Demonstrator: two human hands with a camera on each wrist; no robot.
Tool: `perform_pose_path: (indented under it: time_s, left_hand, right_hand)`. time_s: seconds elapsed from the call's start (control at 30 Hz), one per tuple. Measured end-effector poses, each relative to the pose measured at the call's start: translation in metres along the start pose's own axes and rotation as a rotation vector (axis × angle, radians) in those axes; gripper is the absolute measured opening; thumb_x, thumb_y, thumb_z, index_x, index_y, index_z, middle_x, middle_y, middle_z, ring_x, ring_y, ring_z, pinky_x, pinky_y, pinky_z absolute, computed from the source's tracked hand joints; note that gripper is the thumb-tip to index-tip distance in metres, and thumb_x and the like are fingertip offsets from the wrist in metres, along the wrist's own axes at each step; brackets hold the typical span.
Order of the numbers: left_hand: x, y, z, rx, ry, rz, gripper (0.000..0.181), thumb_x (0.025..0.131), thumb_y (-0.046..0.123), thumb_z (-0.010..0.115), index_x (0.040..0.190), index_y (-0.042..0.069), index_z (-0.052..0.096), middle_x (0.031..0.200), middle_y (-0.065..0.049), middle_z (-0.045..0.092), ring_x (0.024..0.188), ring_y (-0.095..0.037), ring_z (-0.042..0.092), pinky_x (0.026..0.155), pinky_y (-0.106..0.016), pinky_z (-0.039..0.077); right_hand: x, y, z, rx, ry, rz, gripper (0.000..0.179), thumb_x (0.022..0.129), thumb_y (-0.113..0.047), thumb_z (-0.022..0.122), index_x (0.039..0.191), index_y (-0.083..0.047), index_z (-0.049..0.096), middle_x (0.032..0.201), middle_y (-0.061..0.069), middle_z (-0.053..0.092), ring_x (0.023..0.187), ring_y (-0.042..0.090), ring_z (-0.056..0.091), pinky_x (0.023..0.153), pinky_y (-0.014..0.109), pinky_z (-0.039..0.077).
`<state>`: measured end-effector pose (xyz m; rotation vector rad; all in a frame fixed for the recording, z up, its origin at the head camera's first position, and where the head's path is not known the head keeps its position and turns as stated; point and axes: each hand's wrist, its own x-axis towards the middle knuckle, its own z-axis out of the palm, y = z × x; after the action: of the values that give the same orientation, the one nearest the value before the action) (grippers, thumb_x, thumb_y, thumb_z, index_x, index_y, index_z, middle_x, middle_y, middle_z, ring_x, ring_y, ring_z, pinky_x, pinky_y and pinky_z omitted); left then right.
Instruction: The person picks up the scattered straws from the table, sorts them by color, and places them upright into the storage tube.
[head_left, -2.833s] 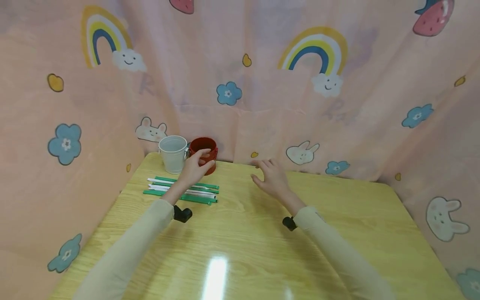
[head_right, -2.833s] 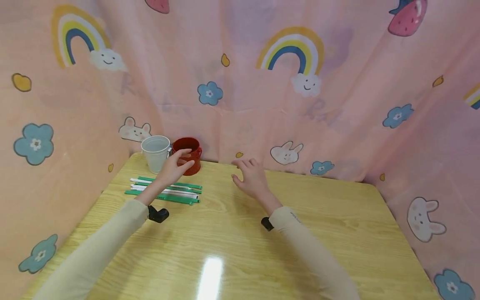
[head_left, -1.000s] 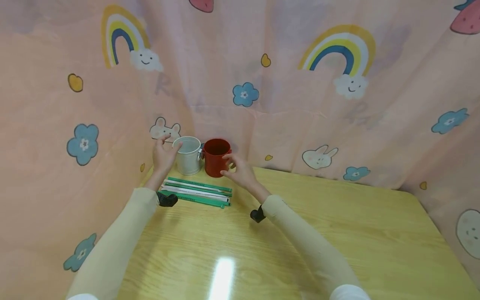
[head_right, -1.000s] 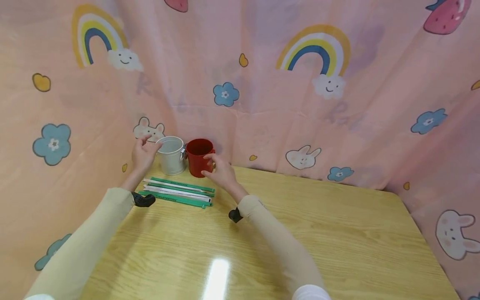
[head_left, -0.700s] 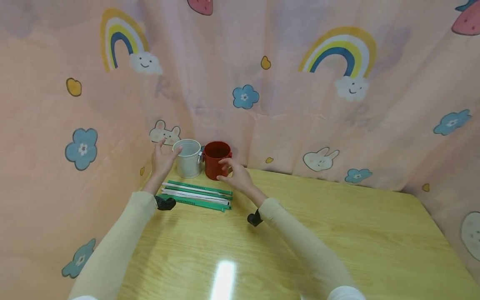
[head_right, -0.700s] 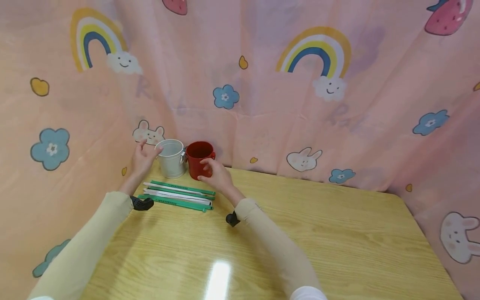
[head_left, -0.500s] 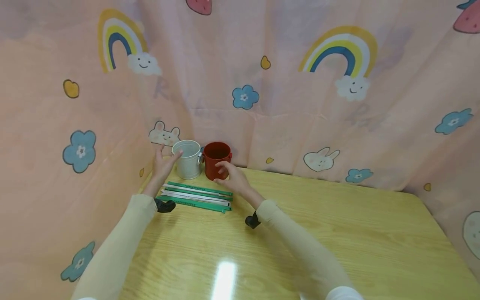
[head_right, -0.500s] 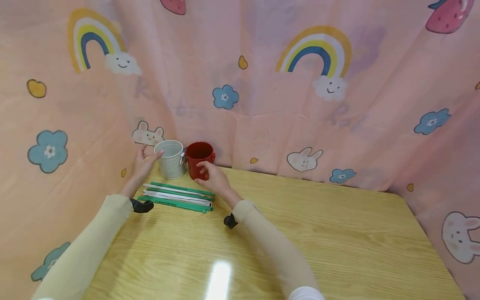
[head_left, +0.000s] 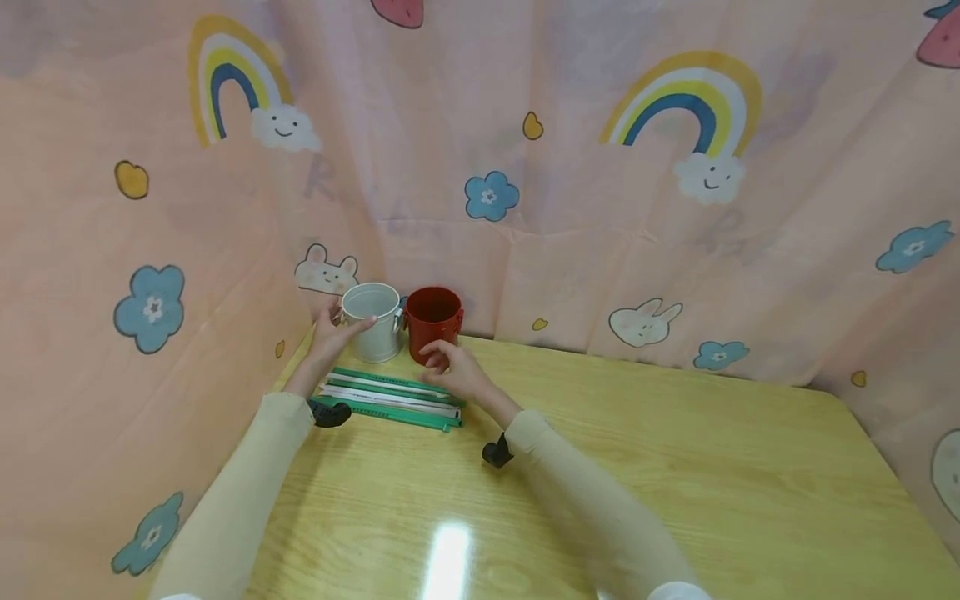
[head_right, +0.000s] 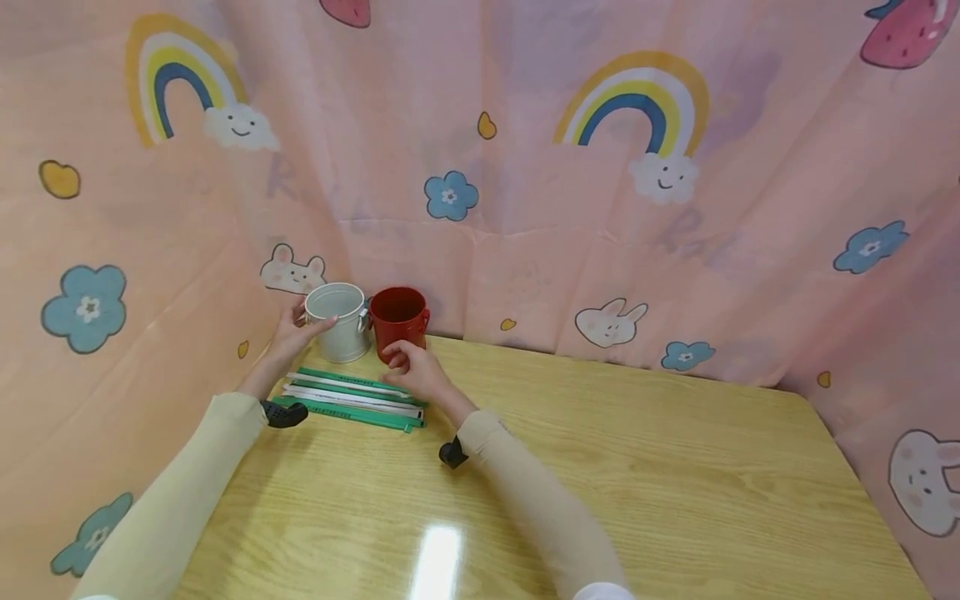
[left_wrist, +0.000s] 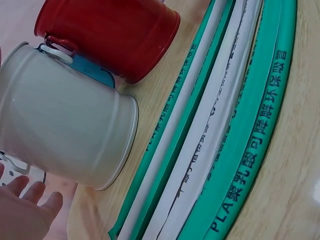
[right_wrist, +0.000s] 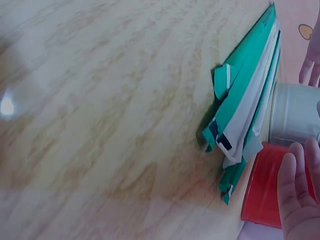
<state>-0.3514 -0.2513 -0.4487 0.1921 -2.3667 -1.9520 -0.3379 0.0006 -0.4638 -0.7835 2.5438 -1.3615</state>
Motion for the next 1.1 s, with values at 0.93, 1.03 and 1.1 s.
perform_pose_path:
  time_s: [0.93,1.03,1.1]
  left_hand:
    - [0.015,-0.019,0.010,-0.019,-0.017,0.059,0.098,0.080,0.011,0.076,0.152,0.011,0.010,0.156,-0.016,0.022,0.144,-0.033,0.022,0.120,-0.048,0.020]
    - [0.014,-0.019,0.010,-0.011,-0.020,0.051,0.099,0.081,0.011,0.076,0.152,0.010,0.007,0.157,-0.017,0.019,0.146,-0.033,0.020,0.120,-0.048,0.019]
    - [0.014,-0.019,0.010,-0.011,-0.017,0.049,0.100,0.081,0.012,0.076,0.152,0.009,0.006,0.157,-0.018,0.017,0.146,-0.033,0.019,0.120,-0.047,0.019]
  right_hand:
    - [0.013,0.006,0.028,-0.093,-0.144,-0.070,0.031,0.083,-0.009,0.074,0.112,-0.007,0.063,0.103,0.009,0.069,0.087,0.017,0.064,0.081,0.022,0.055]
    - [0.012,0.006,0.029,-0.104,-0.152,-0.055,0.029,0.085,-0.008,0.072,0.112,-0.007,0.064,0.103,0.009,0.069,0.088,0.017,0.063,0.082,0.023,0.054]
    - [0.012,0.006,0.030,-0.107,-0.155,-0.049,0.028,0.085,-0.008,0.071,0.112,-0.008,0.064,0.103,0.008,0.069,0.089,0.017,0.063,0.083,0.023,0.054]
